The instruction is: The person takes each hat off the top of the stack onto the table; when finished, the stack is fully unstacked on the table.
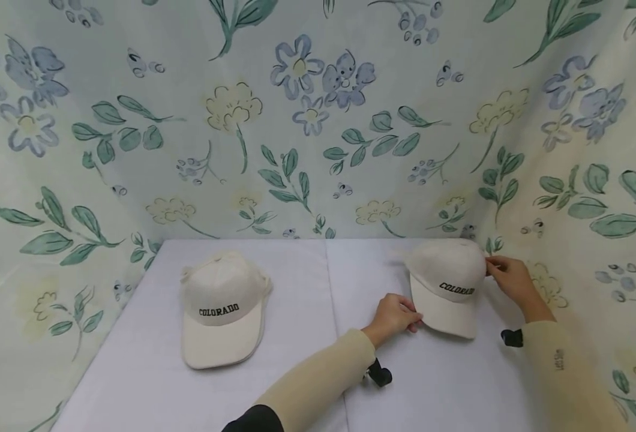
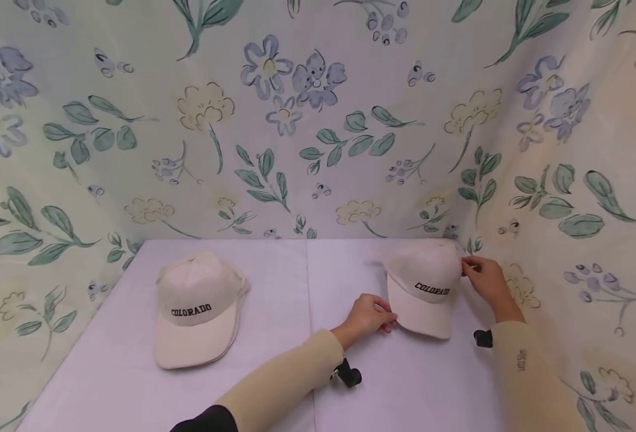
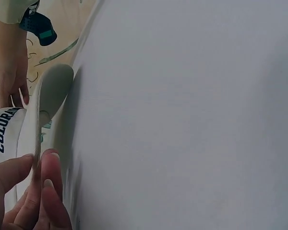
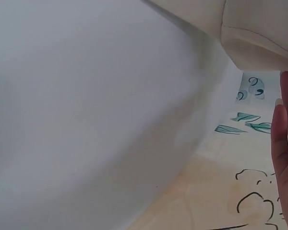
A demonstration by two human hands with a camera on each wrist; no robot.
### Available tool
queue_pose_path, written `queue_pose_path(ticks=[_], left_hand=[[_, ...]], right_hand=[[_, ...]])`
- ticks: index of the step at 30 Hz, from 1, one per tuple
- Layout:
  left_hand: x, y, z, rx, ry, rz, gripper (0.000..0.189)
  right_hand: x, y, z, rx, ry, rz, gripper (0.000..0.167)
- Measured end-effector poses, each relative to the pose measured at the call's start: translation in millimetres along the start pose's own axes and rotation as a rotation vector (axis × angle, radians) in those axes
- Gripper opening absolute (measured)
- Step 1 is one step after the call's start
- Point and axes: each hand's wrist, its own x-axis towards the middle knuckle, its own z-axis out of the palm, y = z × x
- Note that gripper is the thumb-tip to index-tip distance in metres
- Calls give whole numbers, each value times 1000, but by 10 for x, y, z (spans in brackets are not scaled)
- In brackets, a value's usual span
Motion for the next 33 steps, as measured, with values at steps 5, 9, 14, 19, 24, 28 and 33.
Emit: queue_pose_path(ticks=[5,9,14,19,24,28,33], left_hand=[[6,31,-2,139,7,-30,21],[0,58,0,231,-2,-47,21],[-3,72,4,270,-35,-61,21],[29,74,12,271,-59,-73,22],[83,59,18,278,-85,-65,23],[119,42,35,300,-71,-64,24],[120,46,42,309,-63,-61,24]], right_hand=[[8,73,54,8,32,10,42],[41,117,70,8,34,16,42],[77,156,91,0,12,41,44],[91,160,110,-8,0,57,44],[85,137,123,2,-15,87,45],[81,148,128,-8,-28,100,45],[82,203,150,-15,-46,101,44]])
